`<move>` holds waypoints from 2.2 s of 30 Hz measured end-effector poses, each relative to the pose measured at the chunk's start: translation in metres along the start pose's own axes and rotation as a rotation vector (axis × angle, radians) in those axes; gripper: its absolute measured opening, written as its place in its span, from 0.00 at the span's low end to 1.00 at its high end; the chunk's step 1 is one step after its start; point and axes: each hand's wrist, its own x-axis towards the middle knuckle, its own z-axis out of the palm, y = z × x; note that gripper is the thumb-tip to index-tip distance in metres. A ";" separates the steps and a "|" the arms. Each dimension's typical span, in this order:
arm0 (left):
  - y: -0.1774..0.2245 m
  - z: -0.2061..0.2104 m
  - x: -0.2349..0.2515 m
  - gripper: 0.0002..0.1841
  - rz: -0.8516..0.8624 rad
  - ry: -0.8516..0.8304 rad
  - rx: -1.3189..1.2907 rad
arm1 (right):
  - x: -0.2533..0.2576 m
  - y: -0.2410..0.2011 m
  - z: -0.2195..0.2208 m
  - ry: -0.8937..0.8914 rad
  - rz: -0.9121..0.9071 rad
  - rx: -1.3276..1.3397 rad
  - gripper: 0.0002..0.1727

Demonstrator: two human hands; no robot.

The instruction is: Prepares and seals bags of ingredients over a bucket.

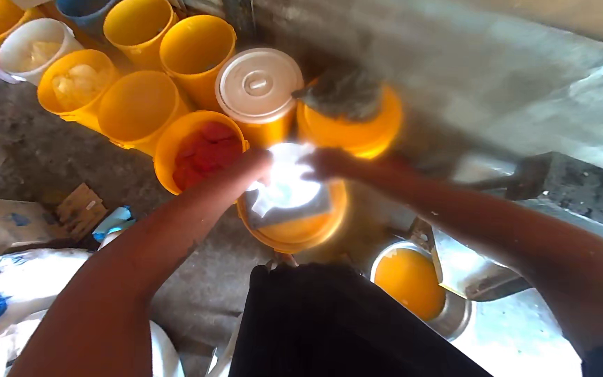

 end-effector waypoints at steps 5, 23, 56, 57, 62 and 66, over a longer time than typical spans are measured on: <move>-0.032 0.009 -0.006 0.18 0.008 0.115 -0.339 | -0.005 0.012 -0.001 0.009 0.007 0.105 0.25; -0.057 0.102 -0.010 0.17 0.247 0.964 -0.815 | -0.002 0.005 0.015 0.336 -0.078 -0.034 0.28; -0.050 0.100 0.008 0.33 0.399 0.675 -0.658 | -0.014 0.002 -0.014 0.437 -0.188 0.126 0.23; -0.050 0.099 0.012 0.27 0.442 0.725 -0.647 | -0.014 0.001 -0.014 0.436 -0.196 0.120 0.23; -0.050 0.090 0.013 0.10 0.561 0.839 -0.390 | -0.015 -0.004 -0.015 0.448 -0.195 0.132 0.23; -0.044 0.072 0.009 0.12 0.629 0.928 -0.306 | -0.019 -0.019 -0.021 0.492 -0.110 0.035 0.23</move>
